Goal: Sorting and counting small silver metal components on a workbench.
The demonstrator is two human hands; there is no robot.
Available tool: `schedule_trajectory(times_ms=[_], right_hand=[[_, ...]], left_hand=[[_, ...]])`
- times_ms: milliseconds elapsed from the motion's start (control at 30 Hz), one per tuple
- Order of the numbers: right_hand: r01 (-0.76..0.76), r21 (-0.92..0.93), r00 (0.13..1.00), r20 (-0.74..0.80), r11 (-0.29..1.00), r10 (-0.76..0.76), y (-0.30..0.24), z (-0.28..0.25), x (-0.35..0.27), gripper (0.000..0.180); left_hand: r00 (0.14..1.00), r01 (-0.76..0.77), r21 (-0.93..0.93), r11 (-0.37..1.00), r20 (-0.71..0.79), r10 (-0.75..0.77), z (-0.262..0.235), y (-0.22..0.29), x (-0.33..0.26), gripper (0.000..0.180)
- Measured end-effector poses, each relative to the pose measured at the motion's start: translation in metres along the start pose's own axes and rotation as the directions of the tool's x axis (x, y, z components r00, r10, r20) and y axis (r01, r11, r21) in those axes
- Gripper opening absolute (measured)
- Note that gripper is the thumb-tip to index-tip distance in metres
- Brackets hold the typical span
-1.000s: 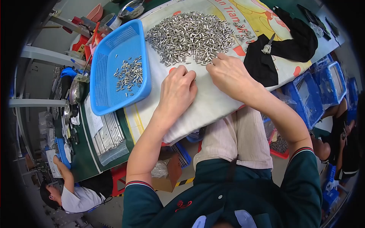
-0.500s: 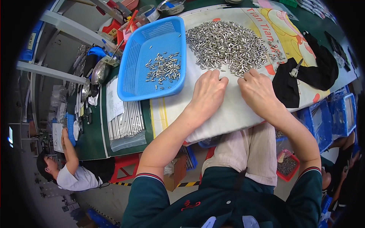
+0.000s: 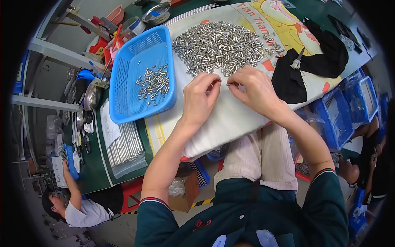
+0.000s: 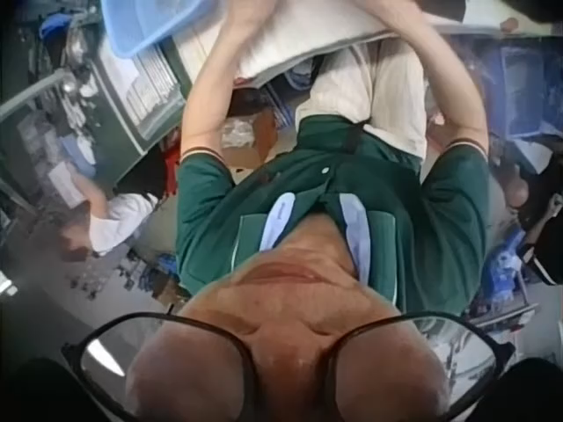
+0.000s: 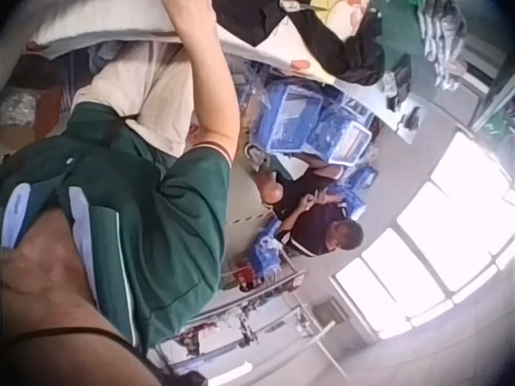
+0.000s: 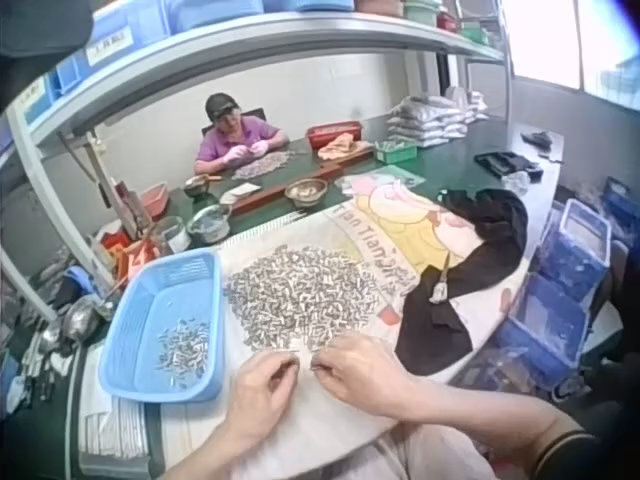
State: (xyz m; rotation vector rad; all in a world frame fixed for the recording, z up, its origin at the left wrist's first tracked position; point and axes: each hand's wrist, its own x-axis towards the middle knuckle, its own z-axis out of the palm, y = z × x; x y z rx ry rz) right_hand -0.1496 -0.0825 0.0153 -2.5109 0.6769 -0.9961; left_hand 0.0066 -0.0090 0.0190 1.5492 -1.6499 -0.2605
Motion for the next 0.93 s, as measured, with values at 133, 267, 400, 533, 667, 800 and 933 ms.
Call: schedule_trajectory(times_ms=[133,267,400,533,667,800,933], right_hand=[[-0.101,0.394,0.945,-0.249,0.914,0.212,-0.008,0.015,-0.008,0.007],[-0.074,0.439,0.917,-0.323,0.895,0.234,-0.008,0.022,-0.011,0.009],[-0.113,0.484,0.916,-0.288,0.868,0.28,-0.006,0.021,-0.013,0.009],[-0.12,0.485,0.919,-0.277,0.867,0.282,-0.006,0.019,-0.013,0.008],[-0.146,0.496,0.921,-0.248,0.856,0.301,-0.007,0.019,-0.013,0.009],[-0.197,0.552,0.921,-0.18,0.81,0.347,-0.006,0.019,-0.014,0.01],[-0.337,0.581,0.893,-0.051,0.74,0.447,-0.007,0.021,-0.014,0.012]], left_hand=[[0.993,0.053,-0.446,0.894,-0.072,-0.095,0.007,0.002,0.0,0.01],[0.996,-0.01,-0.457,0.889,-0.087,-0.034,0.011,-0.001,-0.002,0.01],[0.996,0.01,-0.484,0.875,-0.073,-0.052,0.011,0.001,-0.002,0.012],[0.996,0.028,-0.52,0.854,-0.057,-0.067,0.013,-0.001,-0.002,0.012],[0.994,0.066,-0.551,0.832,-0.038,-0.103,0.013,0.001,-0.003,0.012],[0.95,0.29,-0.651,0.702,0.107,-0.293,0.011,0.002,-0.004,0.013],[0.905,0.411,-0.663,0.626,0.218,-0.365,0.008,0.002,-0.006,0.016]])
